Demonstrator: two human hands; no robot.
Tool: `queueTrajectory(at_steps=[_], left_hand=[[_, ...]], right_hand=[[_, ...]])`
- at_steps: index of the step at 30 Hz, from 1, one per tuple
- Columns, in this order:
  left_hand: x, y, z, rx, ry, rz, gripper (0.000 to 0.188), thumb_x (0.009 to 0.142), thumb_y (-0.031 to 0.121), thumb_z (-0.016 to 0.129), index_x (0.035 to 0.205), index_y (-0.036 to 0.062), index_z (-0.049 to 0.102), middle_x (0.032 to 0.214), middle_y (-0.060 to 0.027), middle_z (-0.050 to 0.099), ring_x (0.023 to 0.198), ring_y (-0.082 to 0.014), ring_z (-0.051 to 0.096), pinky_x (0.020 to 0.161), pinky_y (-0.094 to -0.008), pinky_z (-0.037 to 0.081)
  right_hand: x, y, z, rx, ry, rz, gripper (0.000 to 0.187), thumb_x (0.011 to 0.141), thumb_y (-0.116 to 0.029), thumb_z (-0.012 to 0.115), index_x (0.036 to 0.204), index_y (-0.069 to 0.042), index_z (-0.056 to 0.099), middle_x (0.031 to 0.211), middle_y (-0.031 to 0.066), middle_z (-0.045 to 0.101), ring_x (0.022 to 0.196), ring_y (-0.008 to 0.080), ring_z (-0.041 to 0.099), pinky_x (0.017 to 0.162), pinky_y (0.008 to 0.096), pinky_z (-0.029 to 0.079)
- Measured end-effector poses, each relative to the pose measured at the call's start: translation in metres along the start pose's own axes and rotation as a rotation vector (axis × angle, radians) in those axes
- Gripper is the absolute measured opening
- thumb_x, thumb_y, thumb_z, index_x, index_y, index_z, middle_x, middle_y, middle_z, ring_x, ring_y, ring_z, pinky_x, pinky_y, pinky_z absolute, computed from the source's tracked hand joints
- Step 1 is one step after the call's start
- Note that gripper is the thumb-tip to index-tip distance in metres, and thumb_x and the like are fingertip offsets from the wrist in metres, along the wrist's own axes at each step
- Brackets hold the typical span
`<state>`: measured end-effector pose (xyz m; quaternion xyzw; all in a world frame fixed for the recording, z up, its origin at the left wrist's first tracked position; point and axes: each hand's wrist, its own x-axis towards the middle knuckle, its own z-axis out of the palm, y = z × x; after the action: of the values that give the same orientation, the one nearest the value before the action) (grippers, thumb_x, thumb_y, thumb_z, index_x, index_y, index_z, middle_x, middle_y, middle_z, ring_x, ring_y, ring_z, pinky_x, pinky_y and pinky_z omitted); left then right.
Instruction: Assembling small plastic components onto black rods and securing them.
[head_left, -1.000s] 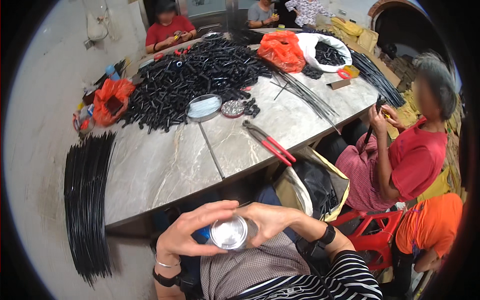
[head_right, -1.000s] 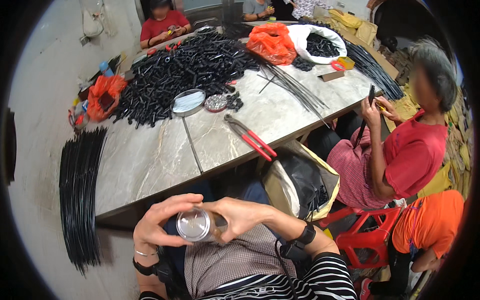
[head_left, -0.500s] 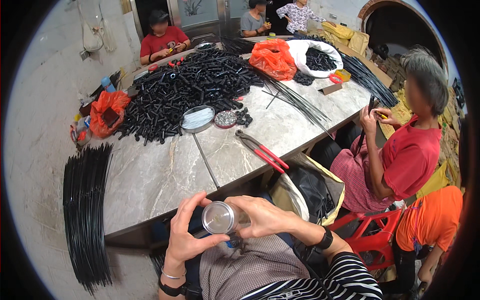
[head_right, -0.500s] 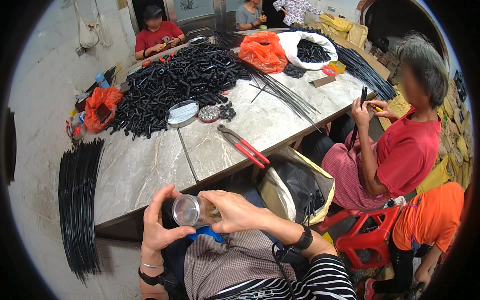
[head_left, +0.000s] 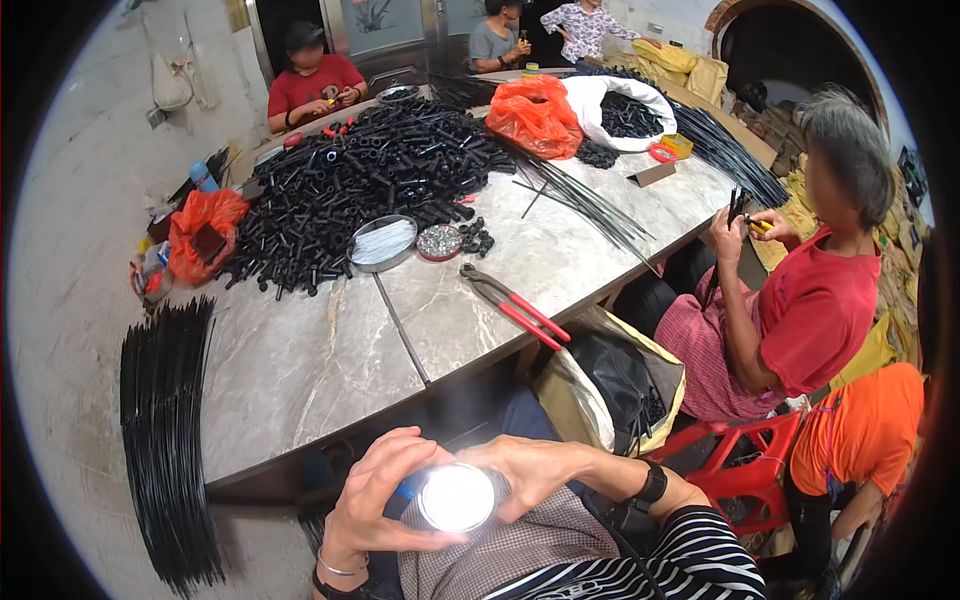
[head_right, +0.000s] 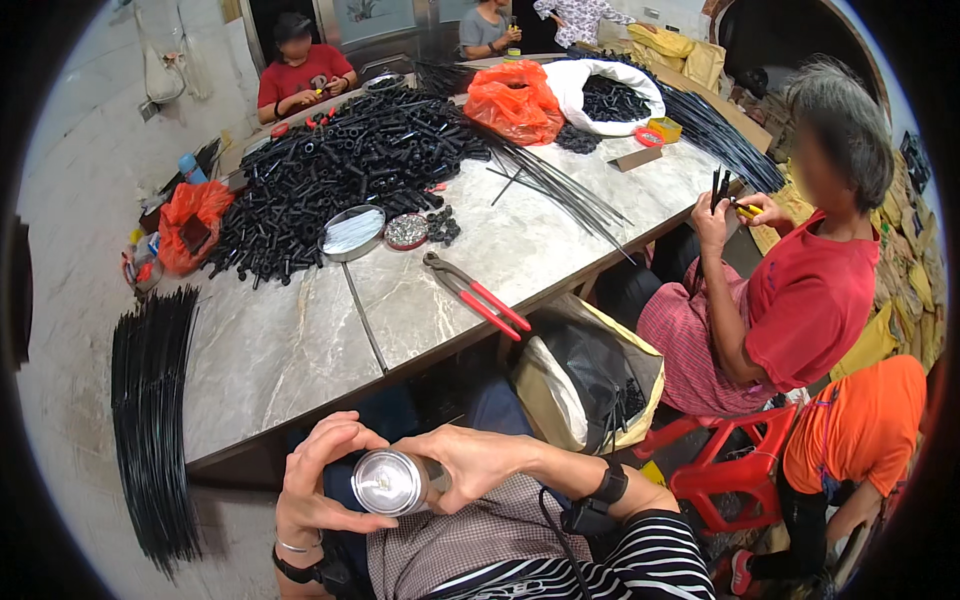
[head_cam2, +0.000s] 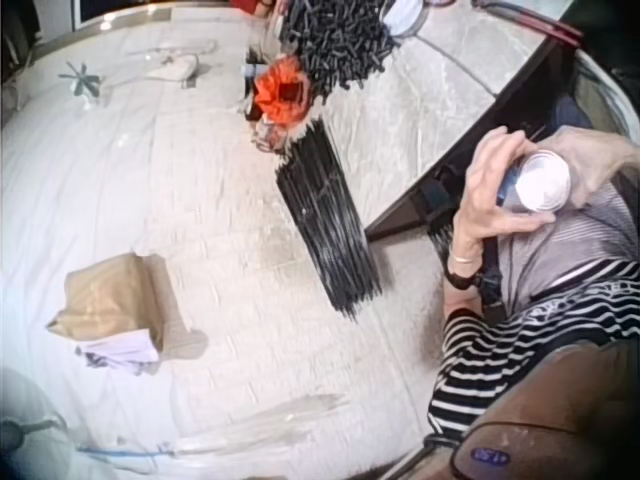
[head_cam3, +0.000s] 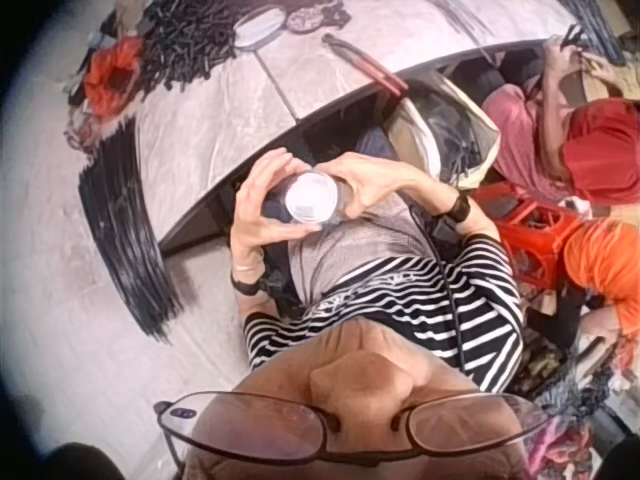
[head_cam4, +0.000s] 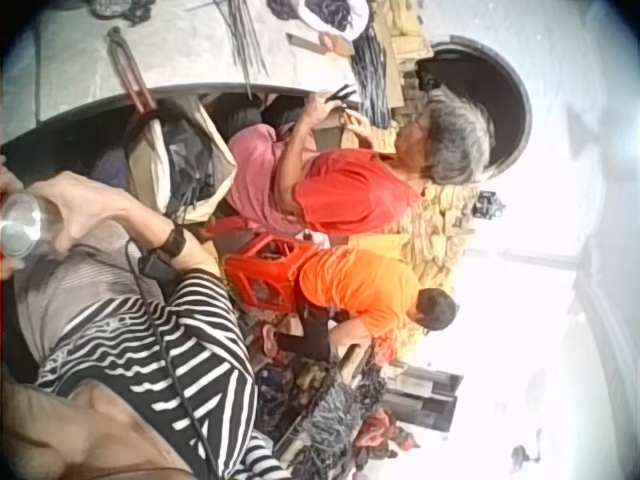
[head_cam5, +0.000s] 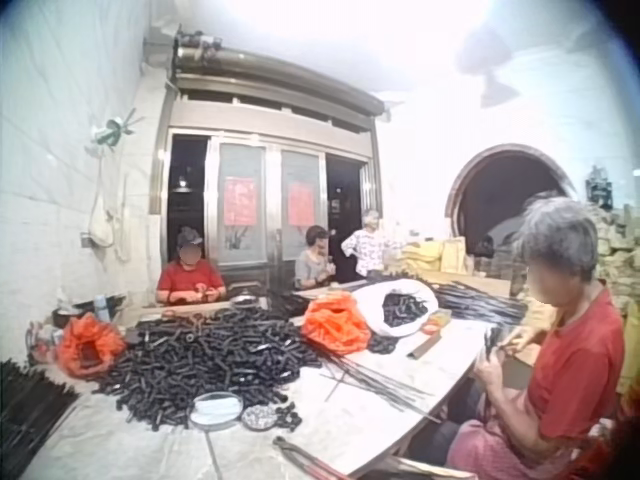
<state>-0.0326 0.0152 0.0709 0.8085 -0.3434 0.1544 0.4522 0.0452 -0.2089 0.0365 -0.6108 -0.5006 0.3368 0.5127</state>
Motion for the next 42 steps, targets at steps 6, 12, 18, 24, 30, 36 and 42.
queueTrajectory(at_steps=[6,12,18,24,30,36,42], left_hand=[[-0.006,-0.009,0.013,-0.327,0.26,-0.149,0.122,0.049,0.05,0.088,0.141,-0.0063,0.032,0.119,-0.0204,0.06,0.113,-0.0293,0.058,0.104,-0.0459,0.04],[-0.032,-0.073,0.001,-0.013,0.576,-0.283,0.076,0.088,0.048,0.065,0.136,-0.0062,0.042,0.13,-0.0207,0.054,0.124,-0.0308,0.051,0.107,-0.0424,0.036],[-0.034,-0.114,0.012,0.674,0.48,-0.449,0.052,0.095,0.041,0.054,0.125,-0.0012,0.054,0.124,-0.0193,0.056,0.116,-0.0382,0.052,0.1,-0.047,0.039],[-0.019,-0.123,0.024,1.049,0.395,-0.329,0.054,0.102,0.044,0.032,0.128,0.0014,0.052,0.128,-0.0198,0.054,0.116,-0.0378,0.052,0.1,-0.0502,0.037],[-0.034,-0.126,0.024,1.213,0.298,-0.358,0.068,0.101,0.054,0.017,0.127,0.0018,0.053,0.128,-0.0206,0.053,0.117,-0.0386,0.052,0.1,-0.0533,0.038],[-0.031,-0.129,0.025,1.272,0.294,-0.343,0.071,0.099,0.058,0.018,0.118,0.0019,0.056,0.115,-0.0156,0.062,0.103,-0.032,0.06,0.091,-0.0475,0.045],[-0.038,-0.127,0.023,1.168,0.228,-0.381,0.075,0.098,0.061,0.023,0.118,-0.0047,0.053,0.117,-0.0204,0.06,0.105,-0.0373,0.058,0.09,-0.0491,0.046]], right_hand=[[-0.008,-0.014,-0.019,-0.076,0.047,-0.045,0.076,0.06,-0.014,0.077,0.128,0.004,0.049,0.106,0.0193,0.066,0.097,0.0287,0.066,0.087,0.0363,0.05],[-0.037,-0.036,-0.07,-0.028,0.304,-0.064,0.065,0.062,-0.011,0.082,0.12,0.002,0.056,0.109,0.0108,0.067,0.099,0.0173,0.063,0.09,0.032,0.049],[-0.062,-0.048,-0.142,-0.164,0.863,-0.016,0.08,0.061,-0.009,0.088,0.129,0.002,0.048,0.123,0.0129,0.06,0.111,0.0224,0.06,0.094,0.0404,0.051],[-0.036,-0.025,-0.247,-0.444,1.31,0.04,0.045,0.062,-0.006,0.077,0.101,0.006,0.06,0.095,0.0113,0.066,0.087,0.0181,0.063,0.083,0.0308,0.049],[0.028,0.054,-0.325,-0.338,1.301,0.086,0.054,0.059,-0.01,0.078,0.107,0.006,0.06,0.096,0.0119,0.065,0.088,0.0201,0.062,0.084,0.0316,0.048],[0.089,0.096,-0.37,-0.403,1.32,0.228,0.056,0.056,-0.012,0.08,0.105,0.008,0.061,0.096,0.0144,0.066,0.087,0.0217,0.064,0.082,0.0325,0.05],[0.12,0.122,-0.413,-0.523,1.383,0.252,0.053,0.057,-0.015,0.081,0.102,0.007,0.065,0.094,0.0162,0.07,0.084,0.023,0.067,0.08,0.0344,0.052]])
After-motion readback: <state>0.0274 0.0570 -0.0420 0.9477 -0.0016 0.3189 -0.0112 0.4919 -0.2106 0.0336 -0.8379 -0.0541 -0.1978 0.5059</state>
